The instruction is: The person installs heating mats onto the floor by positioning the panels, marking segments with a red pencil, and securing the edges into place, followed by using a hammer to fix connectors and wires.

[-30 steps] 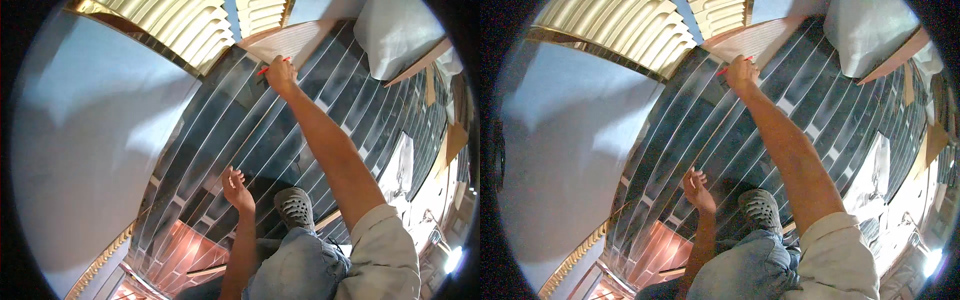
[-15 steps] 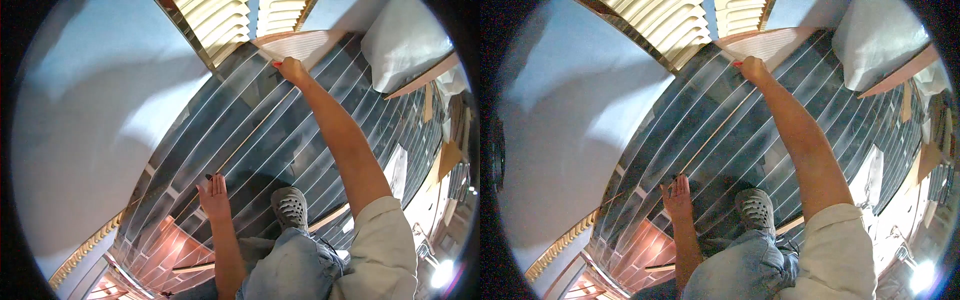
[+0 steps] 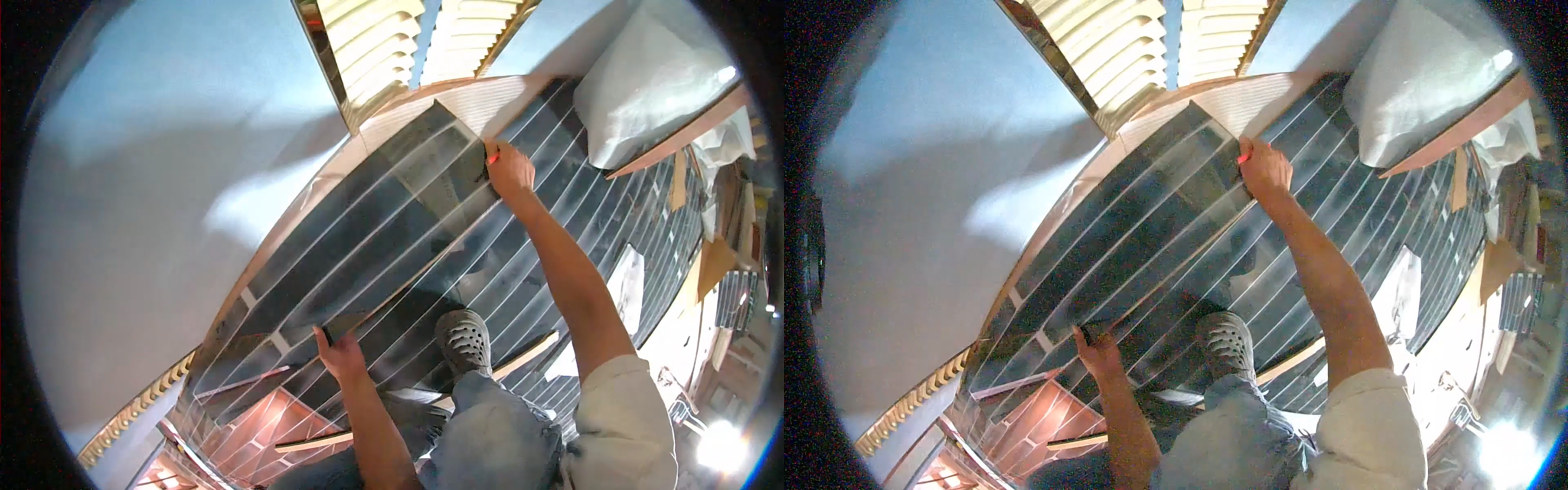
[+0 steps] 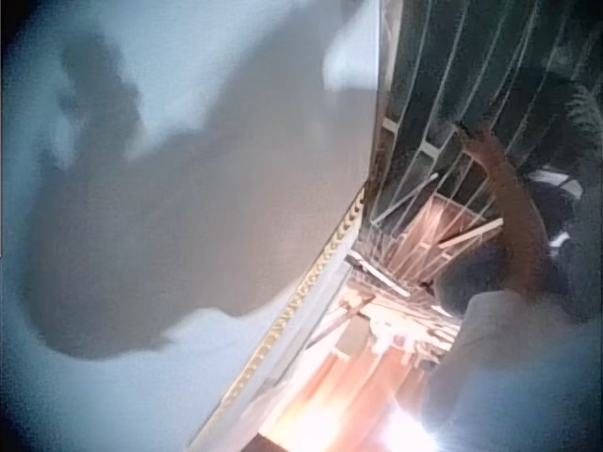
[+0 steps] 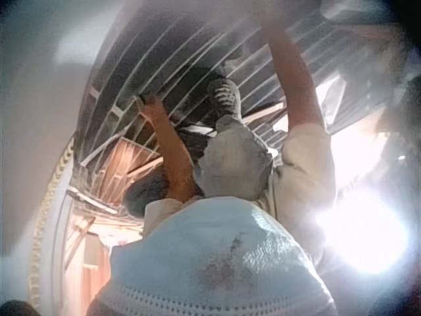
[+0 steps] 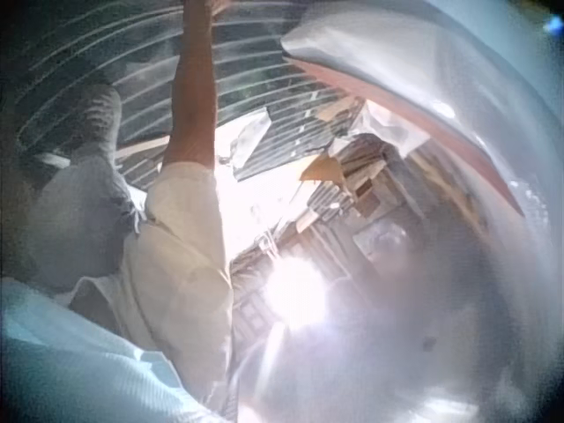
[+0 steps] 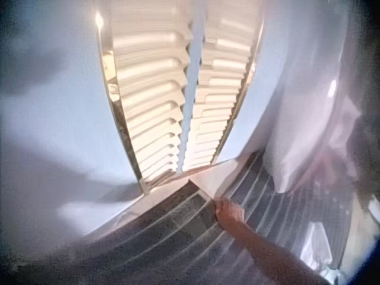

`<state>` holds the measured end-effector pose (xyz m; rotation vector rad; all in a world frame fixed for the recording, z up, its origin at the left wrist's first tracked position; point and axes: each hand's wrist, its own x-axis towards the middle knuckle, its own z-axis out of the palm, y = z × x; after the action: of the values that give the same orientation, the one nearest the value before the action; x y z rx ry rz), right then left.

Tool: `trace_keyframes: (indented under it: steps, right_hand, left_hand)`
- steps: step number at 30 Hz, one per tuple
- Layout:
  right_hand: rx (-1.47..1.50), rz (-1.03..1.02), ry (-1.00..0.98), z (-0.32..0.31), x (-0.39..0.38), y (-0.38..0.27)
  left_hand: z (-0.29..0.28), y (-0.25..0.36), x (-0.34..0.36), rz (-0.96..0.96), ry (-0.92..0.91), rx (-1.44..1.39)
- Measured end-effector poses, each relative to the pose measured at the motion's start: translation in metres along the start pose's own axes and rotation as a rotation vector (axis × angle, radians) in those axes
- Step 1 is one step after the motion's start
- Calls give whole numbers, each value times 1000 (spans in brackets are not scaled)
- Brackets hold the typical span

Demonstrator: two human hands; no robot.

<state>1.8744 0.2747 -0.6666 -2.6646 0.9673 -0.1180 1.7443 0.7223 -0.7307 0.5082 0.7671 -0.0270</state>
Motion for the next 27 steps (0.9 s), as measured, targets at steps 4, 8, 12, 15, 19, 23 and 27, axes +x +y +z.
trace_keyframes:
  steps: [4, 8, 12, 15, 19, 23, 27]
  right_hand:
    - [-3, 1, 80, -54, -25, 12]
    - [-38, -31, 258, -145, -41, 45]
    - [11, 47, 206, -261, -62, 61]
    - [56, 27, 258, -363, -86, 77]
    - [55, 95, 118, -503, -125, 82]
    - [80, 9, 149, -651, -190, 96]
    - [72, 110, 58, -767, -255, 122]
  left_hand:
    - [6, 9, -48, -43, -18, -56]
    - [47, 2, -139, -188, -110, -138]
    - [67, 15, -240, -405, 52, -258]
    - [118, 32, -333, -524, 67, -380]
    - [176, 109, -468, -789, 194, -410]
    - [262, 189, -594, -1030, 363, -302]
    - [290, 233, -685, -1107, 34, 266]
